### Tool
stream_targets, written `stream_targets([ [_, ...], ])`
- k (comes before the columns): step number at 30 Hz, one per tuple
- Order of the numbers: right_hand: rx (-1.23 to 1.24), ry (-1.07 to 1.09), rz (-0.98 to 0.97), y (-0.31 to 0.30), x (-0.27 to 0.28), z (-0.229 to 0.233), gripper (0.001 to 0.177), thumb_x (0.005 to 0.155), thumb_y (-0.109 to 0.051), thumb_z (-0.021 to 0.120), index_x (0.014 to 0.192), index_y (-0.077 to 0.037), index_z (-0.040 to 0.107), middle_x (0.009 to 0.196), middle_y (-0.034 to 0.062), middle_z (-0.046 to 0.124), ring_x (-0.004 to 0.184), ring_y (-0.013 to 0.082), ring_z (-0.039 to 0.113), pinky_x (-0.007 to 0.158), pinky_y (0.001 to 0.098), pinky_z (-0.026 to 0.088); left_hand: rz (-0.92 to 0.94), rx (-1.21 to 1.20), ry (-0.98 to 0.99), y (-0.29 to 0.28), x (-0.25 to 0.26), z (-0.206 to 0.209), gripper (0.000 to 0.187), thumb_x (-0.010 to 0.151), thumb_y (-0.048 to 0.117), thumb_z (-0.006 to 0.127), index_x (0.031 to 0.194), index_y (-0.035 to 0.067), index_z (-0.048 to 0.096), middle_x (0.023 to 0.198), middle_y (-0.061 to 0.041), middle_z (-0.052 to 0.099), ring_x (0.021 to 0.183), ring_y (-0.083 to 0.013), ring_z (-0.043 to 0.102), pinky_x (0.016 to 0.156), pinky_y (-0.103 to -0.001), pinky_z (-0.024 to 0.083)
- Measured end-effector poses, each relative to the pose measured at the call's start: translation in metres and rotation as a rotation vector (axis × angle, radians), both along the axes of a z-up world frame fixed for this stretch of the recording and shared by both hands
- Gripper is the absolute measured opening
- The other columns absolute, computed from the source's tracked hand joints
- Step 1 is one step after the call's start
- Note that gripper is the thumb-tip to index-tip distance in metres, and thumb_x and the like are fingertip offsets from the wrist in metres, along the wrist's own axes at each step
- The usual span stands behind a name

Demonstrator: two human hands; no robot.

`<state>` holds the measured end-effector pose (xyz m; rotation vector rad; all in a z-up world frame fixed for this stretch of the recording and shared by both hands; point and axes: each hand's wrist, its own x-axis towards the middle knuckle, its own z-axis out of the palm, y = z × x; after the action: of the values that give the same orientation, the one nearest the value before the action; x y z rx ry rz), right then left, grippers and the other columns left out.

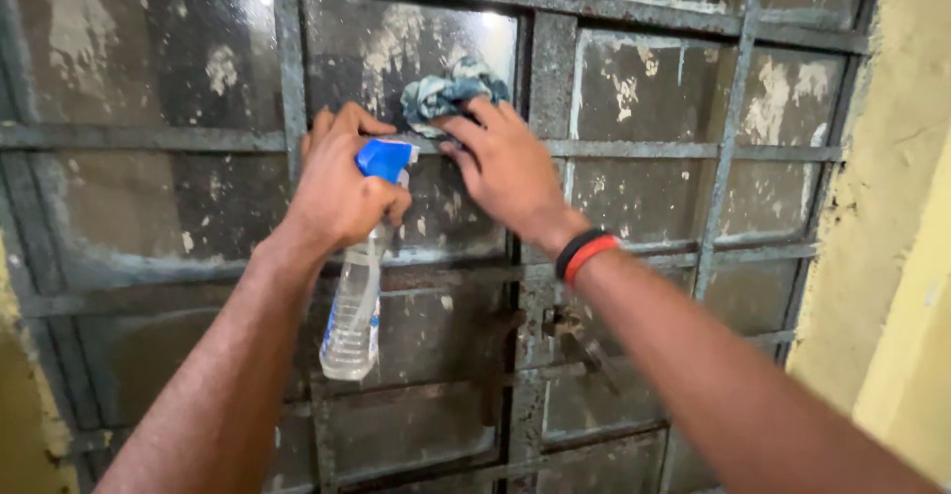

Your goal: The person cleans a metal security door by spraying liquid from a bottle and wiping the surface with a cloth. The person systematically sprays and wipes different sections of the door, focusing on removing white residue.

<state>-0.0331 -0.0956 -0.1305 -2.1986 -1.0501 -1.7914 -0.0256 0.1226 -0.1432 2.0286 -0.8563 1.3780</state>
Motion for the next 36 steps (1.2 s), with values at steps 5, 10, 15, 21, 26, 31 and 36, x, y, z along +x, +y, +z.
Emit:
stream_targets([
  [5,-0.098,-0.111,-0.047,-0.024,0.000,0.056,0.024,0.080,-0.021,0.085,0.102,-0.012,0.079,0.114,0.0105,0.065,0.102,0.0355,0.057,0.088,0.0435,0.049,-0.013,-0.006,-0.009,-0.002,-0.003,-0.001,0.037,0.040,0.018,0.077,0.075,0.005,0.076,0.120,-0.009,0.062,0.115,-0.0355,0.049,0.103,-0.044,0.036],
  [10,0.215,-0.074,0.035,-0.005,0.021,0.040,0.015,0.078,-0.011,0.084,0.093,-0.009,0.079,0.105,0.0109,0.065,0.099,0.0351,0.056,0.087,0.0443,0.047,-0.012,0.005,-0.011,0.000,0.000,-0.004,0.036,0.044,0.020,0.078,0.075,0.004,0.075,0.122,-0.008,0.063,0.115,-0.0357,0.049,0.103,-0.043,0.036],
  [15,0.161,0.062,0.169,-0.007,0.014,0.031,0.017,0.080,-0.004,0.074,0.096,-0.006,0.075,0.099,0.0142,0.059,0.095,0.0308,0.062,0.087,0.0416,0.051,0.016,-0.051,0.119,0.003,-0.011,0.004,0.060,0.049,0.013,0.082,0.107,0.004,0.070,0.117,-0.018,0.060,0.110,-0.0368,0.053,0.098,-0.046,0.045],
  [21,0.263,0.002,0.212,-0.014,-0.013,-0.044,0.019,0.082,0.000,0.074,0.100,-0.003,0.069,0.106,0.0162,0.058,0.100,0.0331,0.063,0.089,0.0424,0.052,-0.422,-0.102,0.573,0.020,-0.027,0.001,0.080,0.067,0.003,0.069,0.144,0.012,0.053,0.099,-0.016,0.074,0.083,-0.0240,0.073,0.077,-0.042,0.059],
  [26,0.036,0.254,0.159,-0.003,-0.027,-0.100,0.024,0.080,-0.005,0.074,0.104,-0.008,0.072,0.113,0.0149,0.062,0.114,0.0372,0.059,0.097,0.0438,0.050,-0.258,-0.034,0.519,0.034,-0.045,-0.026,0.032,0.083,0.017,0.078,0.110,-0.001,0.074,0.096,-0.012,0.079,0.088,-0.0175,0.074,0.081,-0.034,0.054],
  [31,0.268,0.008,-0.114,-0.004,-0.026,-0.081,0.023,0.080,-0.014,0.075,0.103,-0.011,0.074,0.121,0.0199,0.060,0.114,0.0426,0.054,0.097,0.0490,0.047,-0.522,-0.514,0.874,0.042,-0.053,-0.043,0.019,0.087,0.020,0.068,0.098,0.005,0.069,0.094,-0.008,0.079,0.076,-0.0213,0.076,0.072,-0.036,0.057],
  [36,0.328,-0.097,-0.123,0.017,-0.023,-0.106,0.029,0.081,-0.021,0.075,0.102,-0.002,0.070,0.131,0.0368,0.046,0.117,0.0544,0.046,0.098,0.0562,0.043,-0.327,-0.532,0.783,0.052,-0.045,-0.054,0.019,0.081,0.013,0.065,0.083,-0.004,0.072,0.079,-0.019,0.078,0.065,-0.0324,0.071,0.062,-0.048,0.056],
])
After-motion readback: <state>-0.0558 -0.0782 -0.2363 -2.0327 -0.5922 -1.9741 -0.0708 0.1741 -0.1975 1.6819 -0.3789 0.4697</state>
